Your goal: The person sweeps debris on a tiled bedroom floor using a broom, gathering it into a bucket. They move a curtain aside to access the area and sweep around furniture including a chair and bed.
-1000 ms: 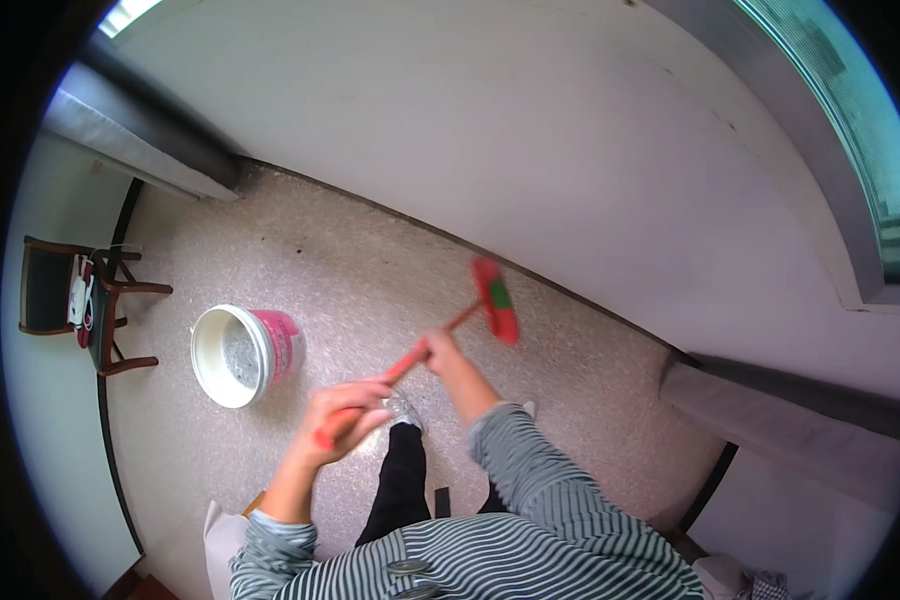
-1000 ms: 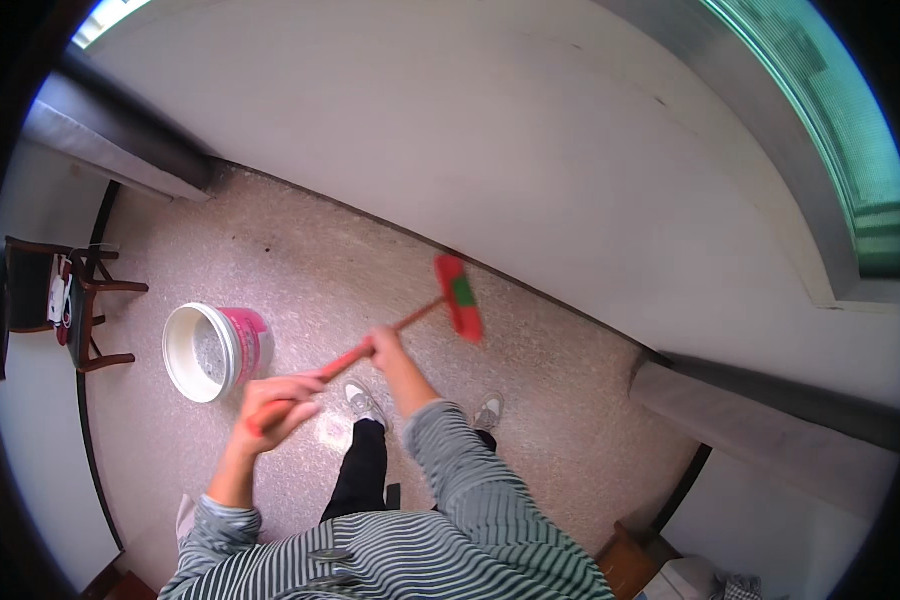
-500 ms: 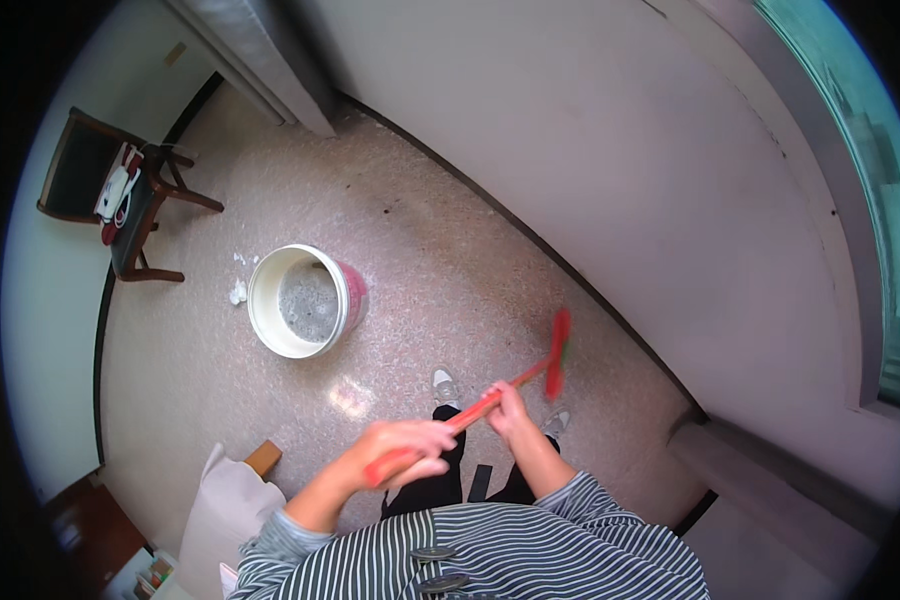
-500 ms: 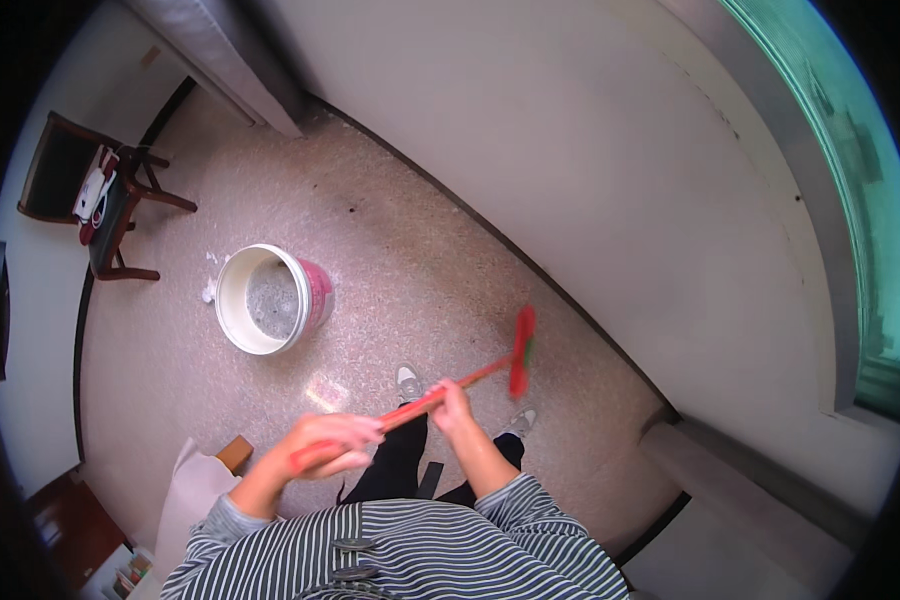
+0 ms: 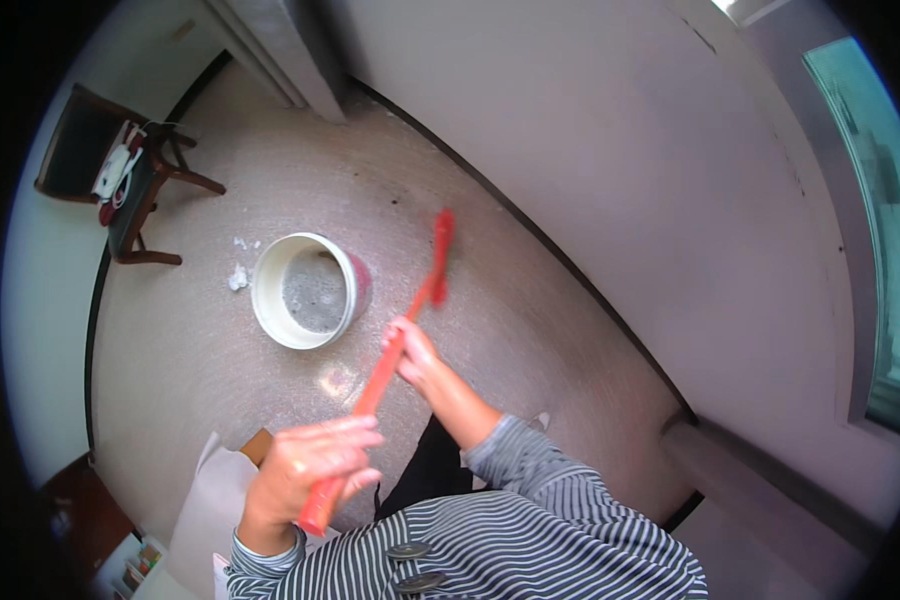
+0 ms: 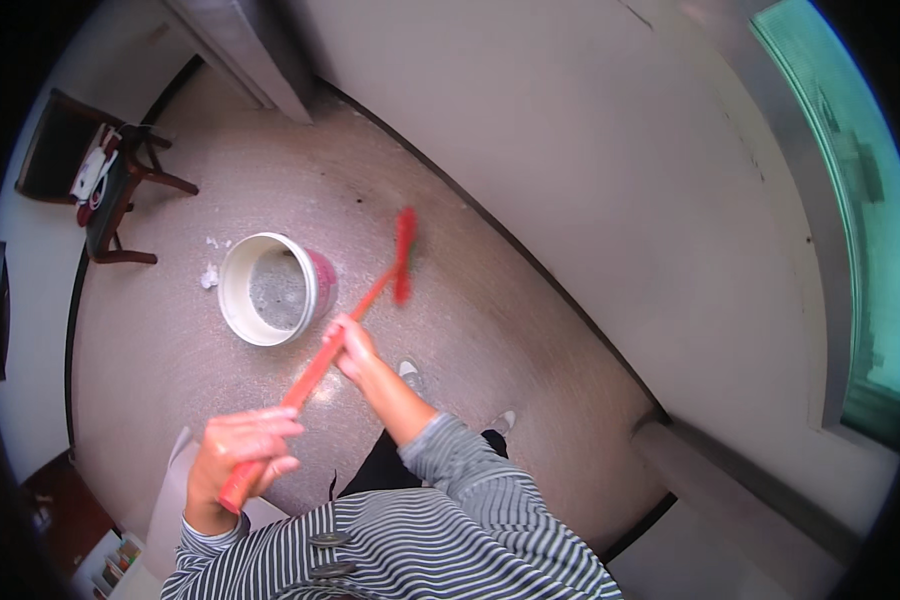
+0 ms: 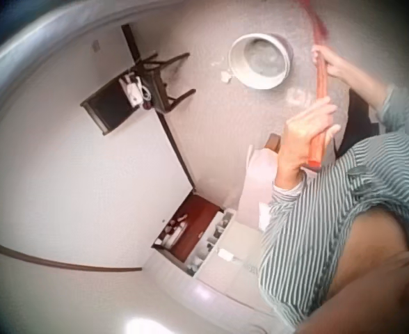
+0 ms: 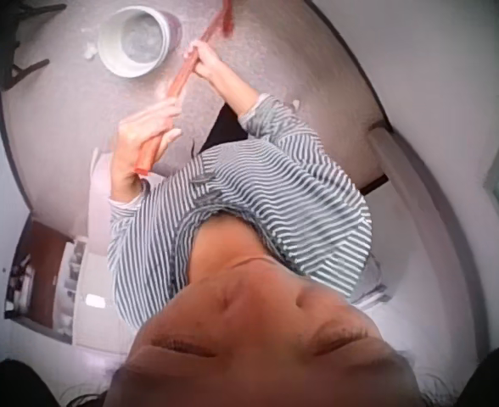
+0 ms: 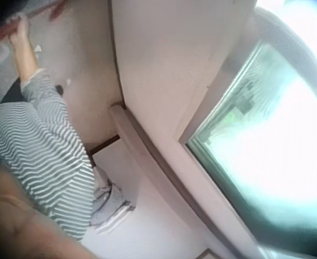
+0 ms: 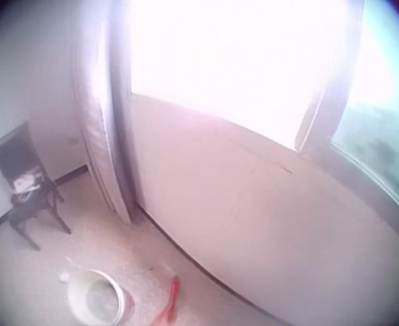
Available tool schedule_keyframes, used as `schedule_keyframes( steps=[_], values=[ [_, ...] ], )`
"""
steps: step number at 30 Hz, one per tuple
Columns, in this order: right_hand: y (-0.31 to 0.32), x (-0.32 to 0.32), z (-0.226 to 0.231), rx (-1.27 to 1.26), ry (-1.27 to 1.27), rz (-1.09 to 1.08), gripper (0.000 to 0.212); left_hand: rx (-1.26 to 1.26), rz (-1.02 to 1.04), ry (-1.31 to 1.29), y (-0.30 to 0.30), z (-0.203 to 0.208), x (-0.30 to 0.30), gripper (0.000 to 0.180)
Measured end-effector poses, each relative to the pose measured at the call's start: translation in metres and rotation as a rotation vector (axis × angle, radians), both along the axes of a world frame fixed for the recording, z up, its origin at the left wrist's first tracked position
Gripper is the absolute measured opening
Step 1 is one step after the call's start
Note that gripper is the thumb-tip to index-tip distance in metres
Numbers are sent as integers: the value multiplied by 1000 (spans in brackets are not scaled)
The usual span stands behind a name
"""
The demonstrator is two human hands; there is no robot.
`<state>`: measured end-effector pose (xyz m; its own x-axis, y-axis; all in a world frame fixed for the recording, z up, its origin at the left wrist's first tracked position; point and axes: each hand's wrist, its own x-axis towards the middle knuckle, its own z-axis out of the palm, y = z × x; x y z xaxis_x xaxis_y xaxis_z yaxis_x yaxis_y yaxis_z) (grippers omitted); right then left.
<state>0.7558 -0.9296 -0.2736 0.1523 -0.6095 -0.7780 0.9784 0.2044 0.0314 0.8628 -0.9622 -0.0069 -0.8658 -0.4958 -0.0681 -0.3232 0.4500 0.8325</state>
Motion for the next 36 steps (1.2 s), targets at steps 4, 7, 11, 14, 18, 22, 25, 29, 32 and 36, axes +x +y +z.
schedule_keyframes(
  steps=[4, 7, 11, 14, 18, 22, 25, 29, 32, 36],
  values=[
    [50, -55, -3, 229, 118, 59, 15, 227, 73, 163, 14, -33, 2, 17],
    [91, -113, -62, 379, 183, 35, 7, 438, 89, 246, 16, -91, -31, 14],
    [101, -175, -184, 586, 180, -99, 4, 574, 96, 306, -23, -139, -93, 13],
    [-33, -138, -135, 519, 215, 27, 16, 418, 255, 250, -84, -145, -84, 11],
    [-161, -91, -207, 453, 188, 86, 10, 223, 426, 205, -163, -118, -75, 10],
    [-237, -51, -136, 394, 184, 224, 11, 96, 560, 127, -186, -83, -70, 9],
    [-264, -39, -77, 174, 72, 335, 1, 6, 637, 39, -193, -55, -67, 10],
    [-230, -58, 1, 80, -35, 301, 10, 21, 443, 40, -193, -7, -53, 19],
    [-171, -98, 14, 234, 56, 409, 11, 221, 470, 78, -180, -7, -66, 16],
    [-119, -146, -55, 523, 203, 396, 6, 379, 515, 212, -169, -90, -86, 12]
  ],
)
